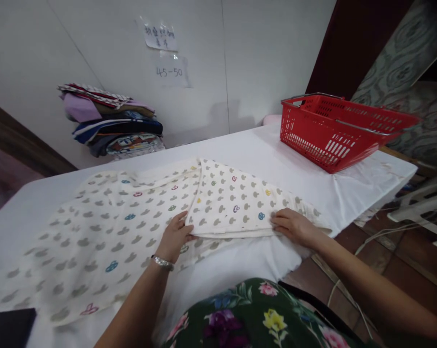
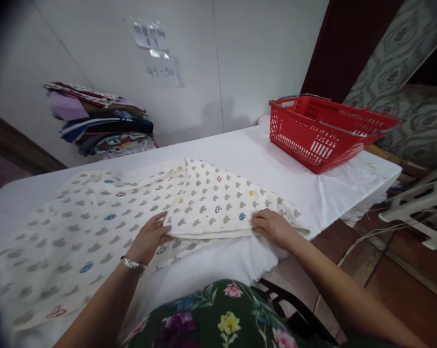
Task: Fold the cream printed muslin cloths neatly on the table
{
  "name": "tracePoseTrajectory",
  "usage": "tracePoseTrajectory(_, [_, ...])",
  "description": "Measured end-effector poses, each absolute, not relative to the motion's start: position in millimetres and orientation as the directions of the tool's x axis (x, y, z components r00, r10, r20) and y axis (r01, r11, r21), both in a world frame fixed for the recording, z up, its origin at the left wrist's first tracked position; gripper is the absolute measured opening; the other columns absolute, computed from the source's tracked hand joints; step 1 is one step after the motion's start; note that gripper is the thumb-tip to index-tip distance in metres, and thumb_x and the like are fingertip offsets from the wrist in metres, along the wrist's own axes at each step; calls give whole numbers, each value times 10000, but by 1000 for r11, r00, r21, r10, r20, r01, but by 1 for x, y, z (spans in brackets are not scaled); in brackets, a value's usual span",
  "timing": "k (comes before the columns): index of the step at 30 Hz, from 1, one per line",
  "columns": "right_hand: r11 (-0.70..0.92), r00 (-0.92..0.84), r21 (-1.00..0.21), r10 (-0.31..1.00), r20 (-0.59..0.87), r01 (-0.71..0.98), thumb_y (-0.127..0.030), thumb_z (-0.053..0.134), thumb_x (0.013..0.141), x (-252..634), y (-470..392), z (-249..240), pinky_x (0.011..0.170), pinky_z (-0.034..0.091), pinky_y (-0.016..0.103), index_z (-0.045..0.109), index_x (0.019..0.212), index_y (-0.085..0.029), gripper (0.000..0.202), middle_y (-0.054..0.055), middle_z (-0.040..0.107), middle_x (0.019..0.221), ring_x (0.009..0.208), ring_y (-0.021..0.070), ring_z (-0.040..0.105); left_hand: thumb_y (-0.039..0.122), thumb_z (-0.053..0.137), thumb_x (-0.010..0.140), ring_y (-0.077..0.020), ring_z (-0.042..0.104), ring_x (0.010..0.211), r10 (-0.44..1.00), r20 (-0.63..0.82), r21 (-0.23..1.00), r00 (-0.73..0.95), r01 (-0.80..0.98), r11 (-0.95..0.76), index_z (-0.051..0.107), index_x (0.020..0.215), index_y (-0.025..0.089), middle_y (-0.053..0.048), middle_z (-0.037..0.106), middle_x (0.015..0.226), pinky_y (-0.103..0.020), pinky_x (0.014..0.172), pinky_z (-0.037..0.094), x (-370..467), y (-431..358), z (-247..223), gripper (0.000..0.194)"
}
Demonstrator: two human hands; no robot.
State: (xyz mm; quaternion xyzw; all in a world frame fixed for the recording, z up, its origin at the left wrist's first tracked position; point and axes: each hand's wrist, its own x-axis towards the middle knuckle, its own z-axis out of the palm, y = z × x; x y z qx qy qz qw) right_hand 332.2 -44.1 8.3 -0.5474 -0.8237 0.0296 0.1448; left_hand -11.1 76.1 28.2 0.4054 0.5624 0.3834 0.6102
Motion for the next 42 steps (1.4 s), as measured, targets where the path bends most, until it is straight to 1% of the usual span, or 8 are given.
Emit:
tracePoseTrajectory(6, [366, -317, -166, 911, 262, 916, -194, 364, 899, 332, -59, 24, 734, 473, 327, 569, 1132, -189, 311, 105, 600, 1000, 894, 188, 537, 60, 637, 591, -126, 581, 640, 931, -360, 929, 63, -67, 364, 519, 1073, 165, -9, 586, 777, -263, 547, 539, -11, 77, 31, 508])
tracePoseTrajectory(11, [391, -368, -170, 917, 156, 904, -175, 357, 890, 318, -67, 15, 716, 464, 327, 587, 1102, -192, 313, 92, 607, 949, 836, 192, 540, 54, 604, 605, -123, 578, 651, 923, -377, 918, 71, -106, 383, 501, 1072, 151, -20, 581, 806, -263, 554, 540, -13, 78, 32, 487])
tracePoseTrajectory(16, [422, -403, -188, 906, 130, 887, -156, 364, 877, 317, -71, 5, 717, 464, 328, 582, 1081, -168, 298, 102, 593, 928, 833, 189, 526, 38, 575, 601, -125, 582, 671, 917, -392, 908, 72, -126, 399, 490, 1063, 159, -29, 579, 847, -252, 559, 534, -15, 79, 26, 484])
tracePoseTrajectory(23, [443, -414, -210, 894, 170, 871, -241, 432, 863, 316, -71, 4, 748, 475, 353, 543, 1123, -208, 285, 108, 572, 1022, 894, 200, 534, -2, 516, 590, -116, 576, 662, 914, -399, 897, 71, -173, 406, 476, 1057, 156, -42, 577, 916, -248, 553, 537, -14, 77, 24, 494])
tracePoseTrajectory(29, [503, -445, -258, 859, 252, 825, -294, 427, 872, 269, -39, 13, 738, 469, 339, 547, 1111, -224, 277, 104, 571, 1019, 900, 206, 536, -15, 513, 566, -131, 594, 697, 909, -411, 883, 74, -214, 417, 498, 1046, 153, -55, 588, 955, -277, 597, 547, -13, 76, 24, 509])
tracePoseTrajectory(32, [543, -497, -269, 838, 223, 795, -272, 407, 882, 239, -19, 18, 747, 457, 334, 565, 1077, -218, 256, 95, 587, 974, 887, 203, 537, -11, 522, 560, -133, 596, 707, 910, -408, 886, 79, -208, 415, 504, 1055, 155, -62, 596, 979, -282, 604, 546, -13, 76, 24, 522])
tracePoseTrajectory(37, [543, -524, -244, 839, 143, 803, -221, 381, 888, 219, -6, 14, 682, 455, 304, 596, 943, -196, 224, 77, 590, 845, 799, 187, 544, -6, 495, 563, -125, 582, 684, 920, -389, 911, 49, -126, 392, 475, 1107, 149, -76, 596, 1002, -239, 551, 535, -16, 76, 24, 566])
tracePoseTrajectory(42, [584, -555, -276, 811, 183, 763, -264, 413, 871, 221, -9, 4, 665, 484, 303, 571, 1024, -219, 224, 76, 597, 893, 786, 182, 570, 14, 483, 557, -143, 585, 708, 916, -397, 908, 54, -124, 401, 471, 1091, 158, -86, 577, 1046, -233, 522, 521, -18, 76, 16, 553])
